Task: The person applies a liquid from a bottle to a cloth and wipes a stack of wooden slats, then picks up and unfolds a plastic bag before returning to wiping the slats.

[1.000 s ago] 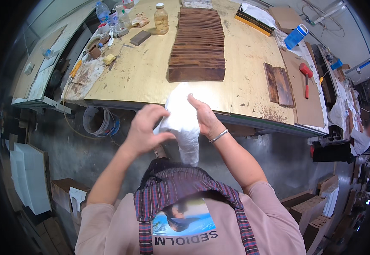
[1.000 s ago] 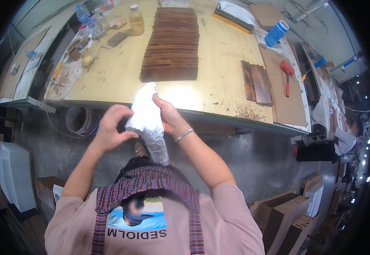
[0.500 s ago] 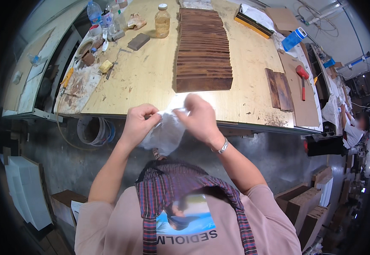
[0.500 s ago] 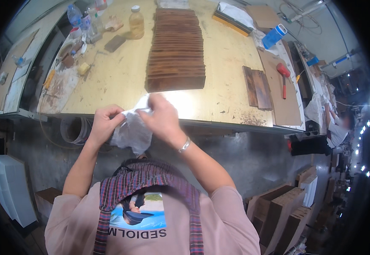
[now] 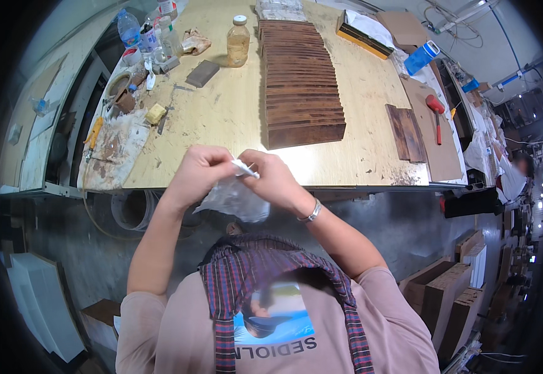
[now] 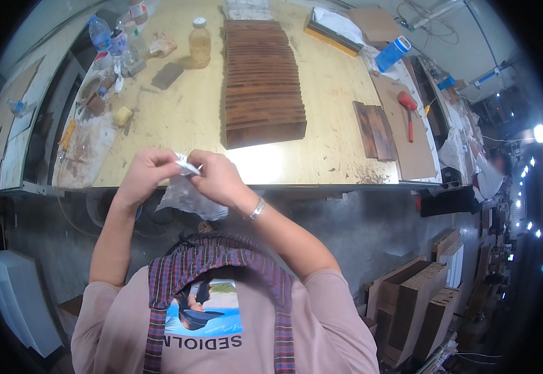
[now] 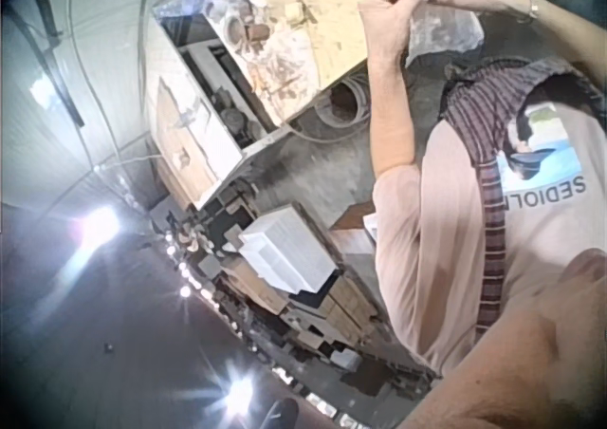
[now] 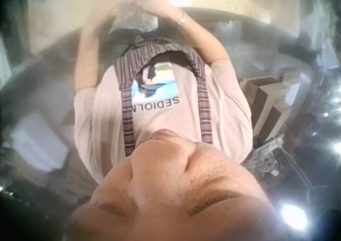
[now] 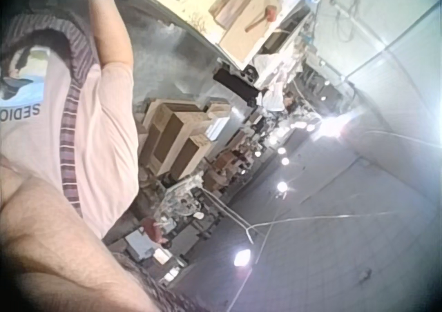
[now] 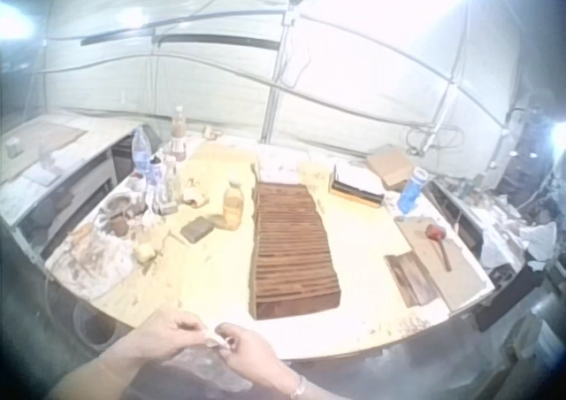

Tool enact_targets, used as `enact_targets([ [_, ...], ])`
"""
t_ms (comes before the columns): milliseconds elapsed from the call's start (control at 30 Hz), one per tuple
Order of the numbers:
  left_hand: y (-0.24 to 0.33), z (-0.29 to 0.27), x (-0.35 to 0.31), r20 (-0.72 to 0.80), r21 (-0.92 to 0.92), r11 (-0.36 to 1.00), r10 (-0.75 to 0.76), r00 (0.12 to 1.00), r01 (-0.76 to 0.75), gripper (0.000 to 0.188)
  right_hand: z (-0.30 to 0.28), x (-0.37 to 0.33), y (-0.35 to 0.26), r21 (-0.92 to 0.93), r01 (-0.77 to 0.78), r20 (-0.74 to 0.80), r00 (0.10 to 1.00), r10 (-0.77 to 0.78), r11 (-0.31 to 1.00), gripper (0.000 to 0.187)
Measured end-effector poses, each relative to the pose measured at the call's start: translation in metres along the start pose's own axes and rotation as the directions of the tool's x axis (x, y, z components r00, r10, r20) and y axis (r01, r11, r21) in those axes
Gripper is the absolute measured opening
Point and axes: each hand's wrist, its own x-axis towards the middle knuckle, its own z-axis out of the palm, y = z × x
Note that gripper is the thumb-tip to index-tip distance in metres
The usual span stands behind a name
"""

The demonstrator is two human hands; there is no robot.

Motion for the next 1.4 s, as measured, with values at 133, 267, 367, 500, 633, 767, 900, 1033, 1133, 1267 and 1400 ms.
enact_targets([
  [133,-0.006,-0.025,0.001,-0.065,-0.332,0.943,-0.006,0.998,-0.016,0.018,-0.021,0.017,0.002,-0.28,-0.017,0.066,0.997,0.037,0.96,0.032],
  [267,-0.007,-0.023,0.0,0.008,-0.57,0.814,-0.132,0.991,0.113,0.016,-0.014,0.027,-0.014,0.092,0.097,0.153,0.982,-0.11,0.991,0.031],
  [367,-0.013,-0.038,0.002,0.118,-0.546,0.818,-0.141,0.983,0.183,0.011,-0.005,0.041,-0.026,0.069,0.001,0.255,0.967,-0.019,0.998,0.022],
  [500,-0.02,-0.058,0.003,0.106,-0.485,0.855,-0.152,0.983,0.184,0.011,-0.008,0.054,-0.01,0.436,-0.148,0.36,0.933,-0.021,0.888,0.016],
  [633,-0.019,-0.055,0.001,0.089,-0.299,0.94,-0.143,0.986,0.163,0.011,-0.007,0.059,-0.017,0.359,-0.175,0.427,0.904,0.006,0.917,0.018],
  [767,-0.028,-0.052,0.004,0.093,-0.216,0.971,-0.078,0.993,0.097,0.011,-0.006,0.061,-0.018,0.3,-0.143,0.473,0.881,-0.017,0.943,0.02],
  [900,-0.038,-0.044,0.01,0.035,-0.255,0.963,-0.084,0.996,0.09,0.009,-0.007,0.068,-0.015,0.274,-0.083,0.466,0.883,-0.057,0.958,0.022],
  [1033,-0.035,-0.032,0.014,0.035,-0.265,0.961,-0.074,0.997,0.081,0.011,-0.017,0.073,-0.009,0.248,-0.11,0.507,0.861,-0.032,0.963,0.023],
  [1133,-0.041,-0.028,0.019,-0.001,-0.285,0.956,-0.07,0.998,0.067,0.012,-0.022,0.075,-0.003,0.257,-0.108,0.518,0.854,-0.043,0.96,0.022],
  [1267,-0.036,-0.019,0.024,-0.037,-0.302,0.951,-0.088,0.995,0.072,0.01,-0.028,0.079,0.0,0.265,-0.072,0.497,0.865,-0.072,0.962,0.02],
  [1400,-0.033,-0.016,0.028,-0.042,-0.258,0.964,-0.08,0.996,0.066,0.011,-0.032,0.081,0.007,0.298,-0.133,0.524,0.85,-0.045,0.945,0.018],
])
